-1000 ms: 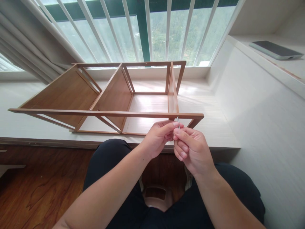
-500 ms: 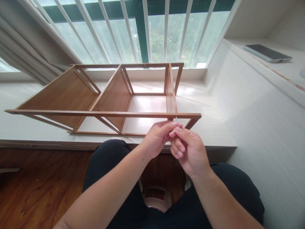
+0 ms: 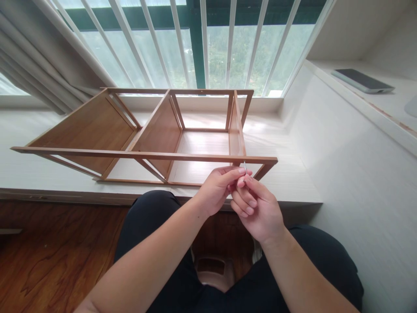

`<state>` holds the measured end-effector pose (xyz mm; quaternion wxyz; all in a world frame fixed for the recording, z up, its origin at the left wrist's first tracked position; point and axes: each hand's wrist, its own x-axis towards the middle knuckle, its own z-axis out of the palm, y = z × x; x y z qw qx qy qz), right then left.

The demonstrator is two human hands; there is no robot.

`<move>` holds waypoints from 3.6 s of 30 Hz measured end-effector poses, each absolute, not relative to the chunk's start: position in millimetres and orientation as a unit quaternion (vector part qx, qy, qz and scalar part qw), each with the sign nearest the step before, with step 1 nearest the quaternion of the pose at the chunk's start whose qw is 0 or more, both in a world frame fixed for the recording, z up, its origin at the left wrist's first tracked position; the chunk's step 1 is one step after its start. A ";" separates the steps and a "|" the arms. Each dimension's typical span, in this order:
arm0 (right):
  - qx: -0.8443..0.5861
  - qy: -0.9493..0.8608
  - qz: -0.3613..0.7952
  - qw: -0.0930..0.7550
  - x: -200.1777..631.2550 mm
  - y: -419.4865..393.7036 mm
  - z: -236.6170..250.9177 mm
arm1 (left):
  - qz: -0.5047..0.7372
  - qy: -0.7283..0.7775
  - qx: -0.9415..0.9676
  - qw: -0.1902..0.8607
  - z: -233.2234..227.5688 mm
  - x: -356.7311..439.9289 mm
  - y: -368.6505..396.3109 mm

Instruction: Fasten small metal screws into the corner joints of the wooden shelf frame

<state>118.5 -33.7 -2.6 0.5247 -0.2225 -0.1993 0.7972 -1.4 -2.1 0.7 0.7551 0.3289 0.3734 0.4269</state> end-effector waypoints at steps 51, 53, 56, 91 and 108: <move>-0.331 -0.279 0.730 0.529 120.0 -35.7 -0.4 | 0.460 0.363 0.367 0.723 -3.0 -3.6 -3.2; -0.329 -0.279 0.729 0.531 119.8 -36.4 -0.1 | 0.461 0.365 0.366 0.721 -3.1 -4.1 -3.5; -0.302 -0.275 0.746 0.527 120.6 -36.9 -1.0 | 0.464 0.367 0.362 0.720 -3.8 -5.1 -3.6; -0.275 -0.311 0.724 0.551 105.4 -74.9 -52.3 | 0.375 0.399 0.483 0.683 -13.8 -13.4 -39.1; -0.429 -0.398 0.612 0.532 184.1 -110.4 -13.4 | 0.259 0.376 0.679 0.575 -40.0 -36.4 -67.8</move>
